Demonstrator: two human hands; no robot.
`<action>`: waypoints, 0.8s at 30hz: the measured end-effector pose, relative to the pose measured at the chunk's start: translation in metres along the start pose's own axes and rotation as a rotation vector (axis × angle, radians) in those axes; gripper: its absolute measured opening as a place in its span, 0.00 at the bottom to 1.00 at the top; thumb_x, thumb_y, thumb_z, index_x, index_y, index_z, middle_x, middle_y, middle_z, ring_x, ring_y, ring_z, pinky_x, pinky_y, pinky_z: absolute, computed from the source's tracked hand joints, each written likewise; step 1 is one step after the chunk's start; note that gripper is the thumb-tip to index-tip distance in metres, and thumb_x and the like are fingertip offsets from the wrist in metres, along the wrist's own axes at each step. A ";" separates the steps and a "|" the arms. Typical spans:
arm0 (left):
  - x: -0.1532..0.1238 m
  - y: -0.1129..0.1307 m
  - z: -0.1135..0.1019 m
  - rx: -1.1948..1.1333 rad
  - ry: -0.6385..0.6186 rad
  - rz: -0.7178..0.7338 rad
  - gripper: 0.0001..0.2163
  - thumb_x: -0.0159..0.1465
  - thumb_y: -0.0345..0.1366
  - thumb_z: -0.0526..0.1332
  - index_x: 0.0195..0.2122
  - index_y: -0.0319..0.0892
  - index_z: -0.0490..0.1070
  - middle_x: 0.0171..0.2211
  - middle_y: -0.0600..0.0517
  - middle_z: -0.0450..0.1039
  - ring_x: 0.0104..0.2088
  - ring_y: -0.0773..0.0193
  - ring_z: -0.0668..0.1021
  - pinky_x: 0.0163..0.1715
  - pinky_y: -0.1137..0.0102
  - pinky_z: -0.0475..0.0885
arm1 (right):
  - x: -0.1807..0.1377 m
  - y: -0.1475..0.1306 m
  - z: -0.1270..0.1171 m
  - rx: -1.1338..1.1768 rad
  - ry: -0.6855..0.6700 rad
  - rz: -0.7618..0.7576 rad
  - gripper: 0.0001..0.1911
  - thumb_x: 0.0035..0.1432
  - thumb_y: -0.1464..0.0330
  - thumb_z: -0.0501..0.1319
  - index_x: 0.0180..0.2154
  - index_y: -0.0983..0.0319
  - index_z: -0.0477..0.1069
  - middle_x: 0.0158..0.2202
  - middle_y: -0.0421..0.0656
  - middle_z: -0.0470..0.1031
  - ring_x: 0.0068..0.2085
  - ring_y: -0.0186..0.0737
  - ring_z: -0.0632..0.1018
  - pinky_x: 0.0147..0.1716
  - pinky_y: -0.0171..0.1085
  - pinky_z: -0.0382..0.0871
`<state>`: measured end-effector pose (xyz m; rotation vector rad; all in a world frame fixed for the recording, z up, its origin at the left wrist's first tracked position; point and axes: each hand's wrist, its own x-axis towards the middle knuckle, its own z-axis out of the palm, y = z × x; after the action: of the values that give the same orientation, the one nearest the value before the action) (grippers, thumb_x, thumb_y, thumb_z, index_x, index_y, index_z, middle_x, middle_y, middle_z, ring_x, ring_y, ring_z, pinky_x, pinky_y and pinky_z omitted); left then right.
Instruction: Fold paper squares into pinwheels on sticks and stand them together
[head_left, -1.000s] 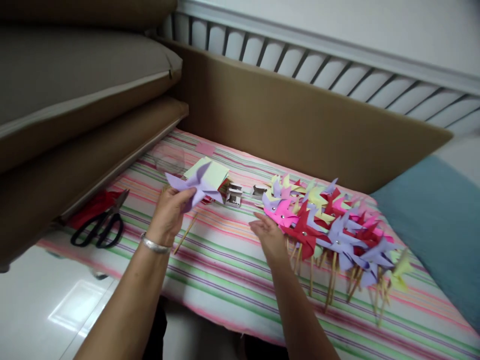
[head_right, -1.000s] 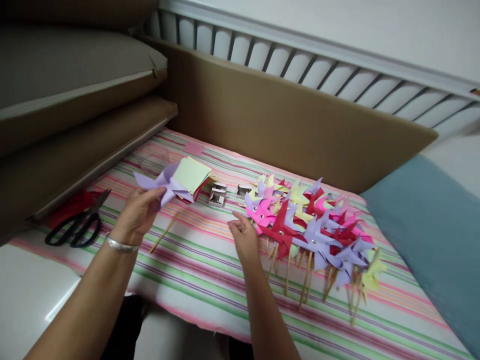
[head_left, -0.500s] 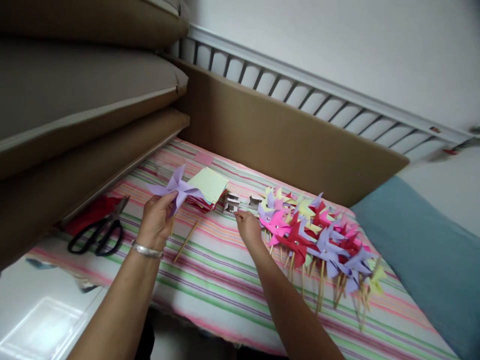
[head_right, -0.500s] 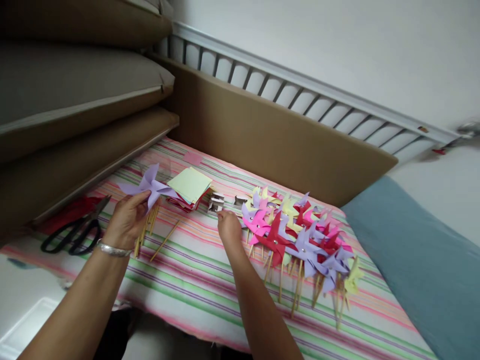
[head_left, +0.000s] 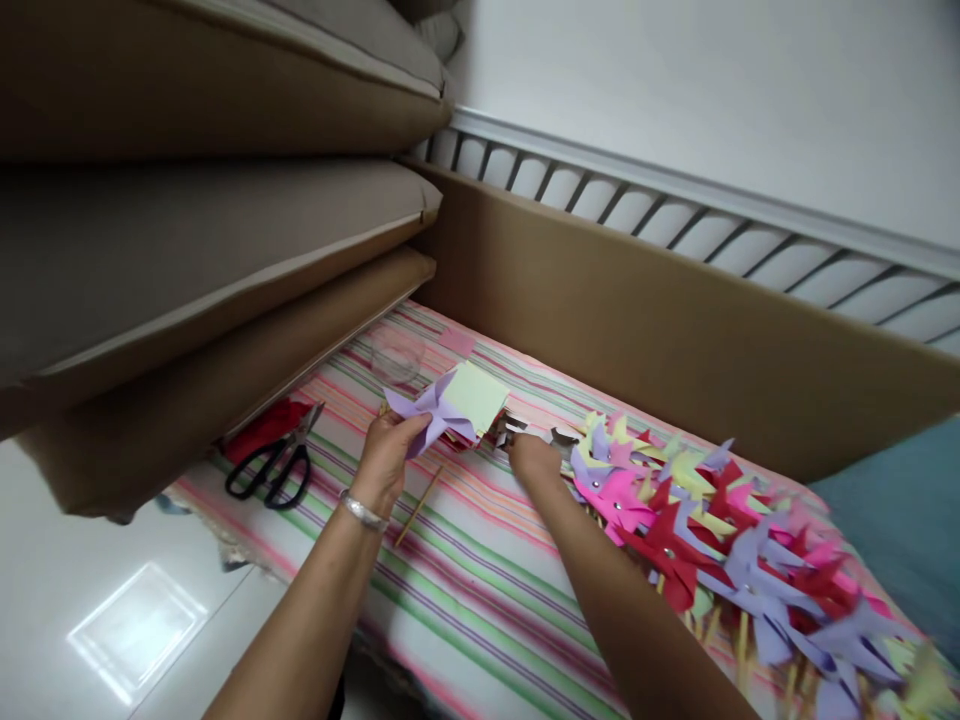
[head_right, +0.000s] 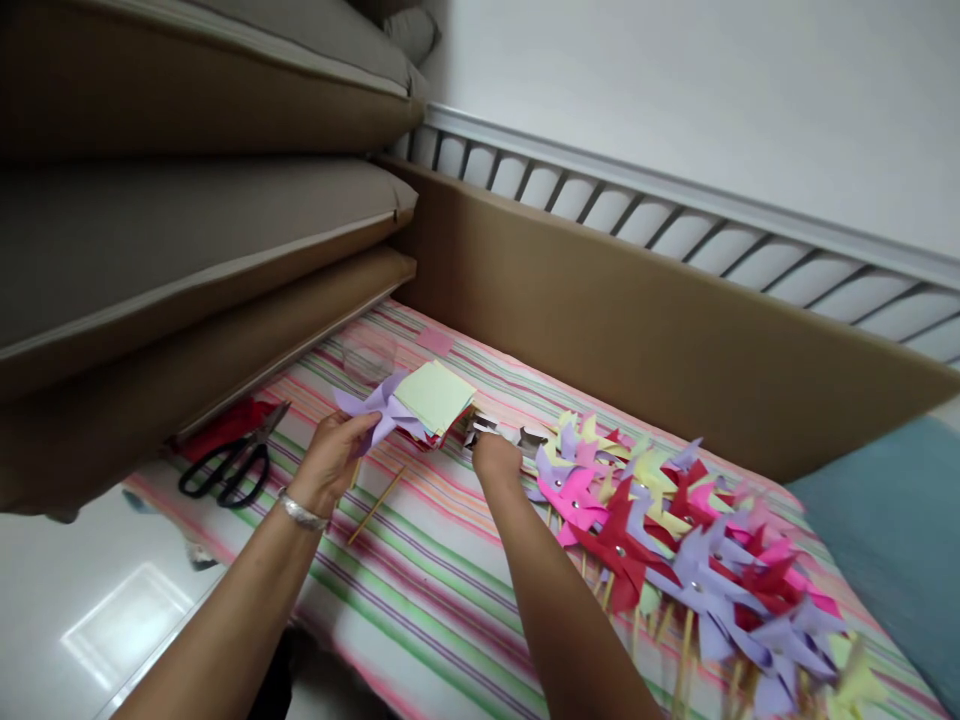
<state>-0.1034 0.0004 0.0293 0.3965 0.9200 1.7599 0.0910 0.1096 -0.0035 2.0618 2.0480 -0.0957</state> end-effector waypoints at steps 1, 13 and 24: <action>0.000 0.000 -0.001 0.005 0.000 0.000 0.09 0.40 0.32 0.70 0.22 0.37 0.74 0.20 0.54 0.75 0.23 0.67 0.75 0.30 0.72 0.67 | 0.002 0.000 0.000 -0.008 -0.007 0.001 0.16 0.61 0.61 0.56 0.43 0.66 0.70 0.42 0.47 0.74 0.42 0.40 0.76 0.42 0.44 0.71; 0.000 -0.001 0.000 0.055 -0.007 -0.041 0.10 0.41 0.32 0.69 0.26 0.36 0.76 0.24 0.51 0.77 0.25 0.66 0.76 0.32 0.71 0.68 | 0.015 -0.001 0.003 -0.049 -0.058 -0.018 0.13 0.61 0.64 0.56 0.44 0.64 0.68 0.44 0.45 0.72 0.43 0.39 0.75 0.42 0.44 0.71; -0.022 -0.026 0.025 0.222 -0.161 -0.152 0.08 0.39 0.31 0.68 0.24 0.37 0.77 0.23 0.50 0.77 0.22 0.65 0.75 0.28 0.70 0.68 | 0.015 -0.002 0.005 -0.049 -0.041 -0.143 0.14 0.61 0.63 0.56 0.44 0.65 0.69 0.44 0.45 0.73 0.43 0.40 0.75 0.43 0.45 0.70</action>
<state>-0.0616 -0.0058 0.0298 0.5869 1.0054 1.4710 0.0898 0.1228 -0.0117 1.8681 2.1490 -0.1104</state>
